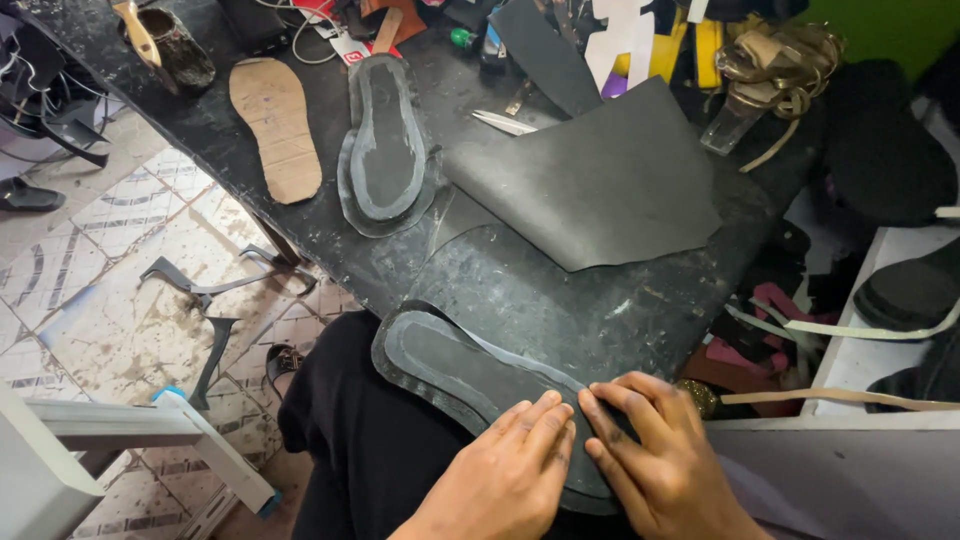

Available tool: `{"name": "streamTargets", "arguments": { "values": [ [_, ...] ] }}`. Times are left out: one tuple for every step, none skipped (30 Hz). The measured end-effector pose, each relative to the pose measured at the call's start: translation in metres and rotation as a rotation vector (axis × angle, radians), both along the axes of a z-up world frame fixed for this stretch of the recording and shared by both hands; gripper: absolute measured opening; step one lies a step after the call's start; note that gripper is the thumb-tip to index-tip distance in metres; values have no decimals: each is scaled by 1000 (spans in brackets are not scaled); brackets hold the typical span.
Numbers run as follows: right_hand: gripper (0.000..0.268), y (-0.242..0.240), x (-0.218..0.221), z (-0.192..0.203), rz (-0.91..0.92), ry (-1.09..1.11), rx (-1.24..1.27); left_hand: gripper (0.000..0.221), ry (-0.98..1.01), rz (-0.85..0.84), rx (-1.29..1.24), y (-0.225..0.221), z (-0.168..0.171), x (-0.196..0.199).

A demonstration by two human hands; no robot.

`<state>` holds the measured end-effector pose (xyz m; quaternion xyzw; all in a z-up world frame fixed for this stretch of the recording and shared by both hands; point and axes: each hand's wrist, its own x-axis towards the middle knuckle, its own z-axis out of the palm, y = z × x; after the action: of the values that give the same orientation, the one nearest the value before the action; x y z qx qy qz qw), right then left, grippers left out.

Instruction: The recorder is assembling and sewing parts of a shoe at a workbench.

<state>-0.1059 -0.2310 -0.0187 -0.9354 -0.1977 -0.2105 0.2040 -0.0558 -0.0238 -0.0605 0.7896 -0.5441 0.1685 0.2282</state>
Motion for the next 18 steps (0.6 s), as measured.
{"name": "streamTargets", "arguments": {
  "values": [
    [39, 0, 1, 1, 0, 0, 0, 37, 0, 0, 0, 0, -1, 1],
    [39, 0, 1, 3, -1, 5, -7, 37, 8, 0, 0, 0, -1, 1],
    [38, 0, 0, 4, -1, 11, -13, 38, 16, 0, -1, 0, -1, 0],
    [38, -6, 1, 6, -3, 7, -15, 38, 12, -1, -2, -1, -4, 0],
    [32, -11, 2, 7, 57, 23, 75, 38, 33, 0, -5, -1, -6, -1],
    [26, -16, 3, 9, 118, 37, 165, 38, 52, 2, -8, -2, -8, -1],
    [26, -19, 4, 7, 117, 32, 163, 38, 46, 1, -10, -2, -3, 0],
    [30, -21, 4, 5, 62, 117, 300, 42, 75, -13, -17, -3, 3, 1],
    [35, -24, 5, 3, 7, 204, 437, 46, 103, -27, -24, -4, 7, 1],
    [35, -19, 7, 1, 9, 204, 436, 46, 101, -24, -24, -3, 9, 1],
    [36, -14, 9, 0, -19, 125, 291, 51, 110, -37, -28, -2, 10, 1],
    [37, -9, 11, -1, -50, 49, 144, 56, 122, -52, -33, -3, 11, 1],
    [37, -6, 8, -2, -50, 51, 143, 56, 124, -52, -34, -3, 6, -1],
    [38, -3, 7, -3, -48, 26, 62, 52, 87, -31, -24, -3, 1, -1],
    [40, 1, 7, -4, -45, 2, -20, 48, 50, -9, -14, -3, -5, -1],
    [40, 2, 6, -2, -42, 5, -17, 48, 54, -6, -10, -3, -4, -1],
    [43, 4, 6, 0, -46, -24, -108, 43, 18, 14, -2, -2, -4, -3],
    [46, 5, 5, 2, -55, -56, -201, 39, -21, 29, 5, -3, -4, -3]
  ]
}}
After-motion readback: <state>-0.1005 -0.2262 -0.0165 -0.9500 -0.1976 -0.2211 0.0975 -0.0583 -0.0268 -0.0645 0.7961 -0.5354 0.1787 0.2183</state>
